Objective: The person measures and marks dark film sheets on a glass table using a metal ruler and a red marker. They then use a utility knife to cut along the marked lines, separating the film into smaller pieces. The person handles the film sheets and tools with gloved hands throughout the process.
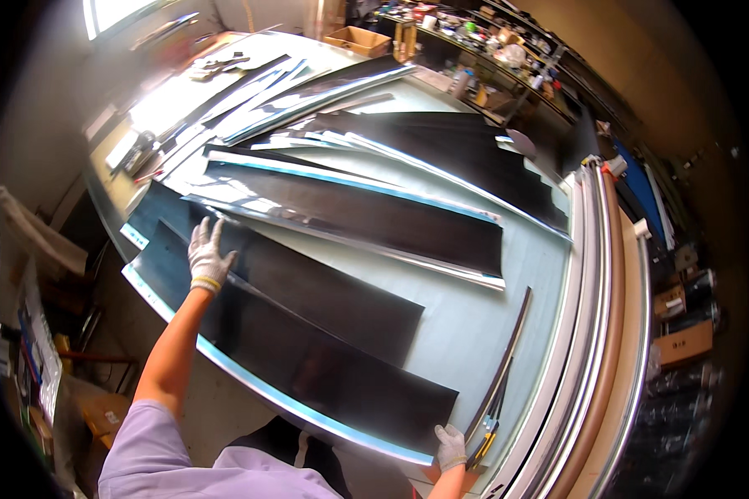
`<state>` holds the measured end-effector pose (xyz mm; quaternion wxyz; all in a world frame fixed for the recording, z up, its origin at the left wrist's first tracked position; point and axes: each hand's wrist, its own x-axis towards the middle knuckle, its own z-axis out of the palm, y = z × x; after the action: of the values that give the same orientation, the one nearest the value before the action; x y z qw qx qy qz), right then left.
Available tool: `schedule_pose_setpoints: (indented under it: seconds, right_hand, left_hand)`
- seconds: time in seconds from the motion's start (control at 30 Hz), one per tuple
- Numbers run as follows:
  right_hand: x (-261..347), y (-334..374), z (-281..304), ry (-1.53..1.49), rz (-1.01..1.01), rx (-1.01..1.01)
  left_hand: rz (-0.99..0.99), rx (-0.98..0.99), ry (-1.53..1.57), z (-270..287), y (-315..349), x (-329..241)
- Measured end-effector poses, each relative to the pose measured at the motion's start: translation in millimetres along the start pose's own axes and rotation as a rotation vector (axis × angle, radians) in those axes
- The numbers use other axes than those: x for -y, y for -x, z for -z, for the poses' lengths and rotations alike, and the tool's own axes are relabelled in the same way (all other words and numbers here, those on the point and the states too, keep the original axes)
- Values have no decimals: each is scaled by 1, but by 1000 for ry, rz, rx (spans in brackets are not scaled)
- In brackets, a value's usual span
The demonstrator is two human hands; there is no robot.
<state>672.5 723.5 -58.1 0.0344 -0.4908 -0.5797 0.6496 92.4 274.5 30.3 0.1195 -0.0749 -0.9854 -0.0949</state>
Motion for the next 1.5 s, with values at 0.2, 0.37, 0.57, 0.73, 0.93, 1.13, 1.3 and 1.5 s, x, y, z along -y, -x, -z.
schedule_pose_setpoints:
  seconds: [0.2,0.37,0.57,0.73,0.93,1.13,1.3,1.5]
  right_hand:
    - [42,32,-27,186,7,-207]
    - [9,25,-16,2,-28,-263]
    - [15,26,-31,-80,-30,-272]
    - [-29,27,0,-364,49,-33]
    - [28,39,-37,-392,135,-160]
    - [13,32,-22,-239,156,-174]
    - [-2,42,16,846,916,-134]
    - [-11,38,14,-223,219,-49]
  left_hand:
    - [-9,380,-58,-65,-59,-81]
    - [-100,334,-68,-104,-83,-74]
    - [-203,188,-71,-79,-65,-66]
    - [-308,-65,171,-30,53,-64]
    - [248,-242,-64,-38,164,66]
    - [100,-23,-6,-39,181,80]
    - [78,-9,-71,-20,201,72]
    - [259,59,-123,13,185,72]
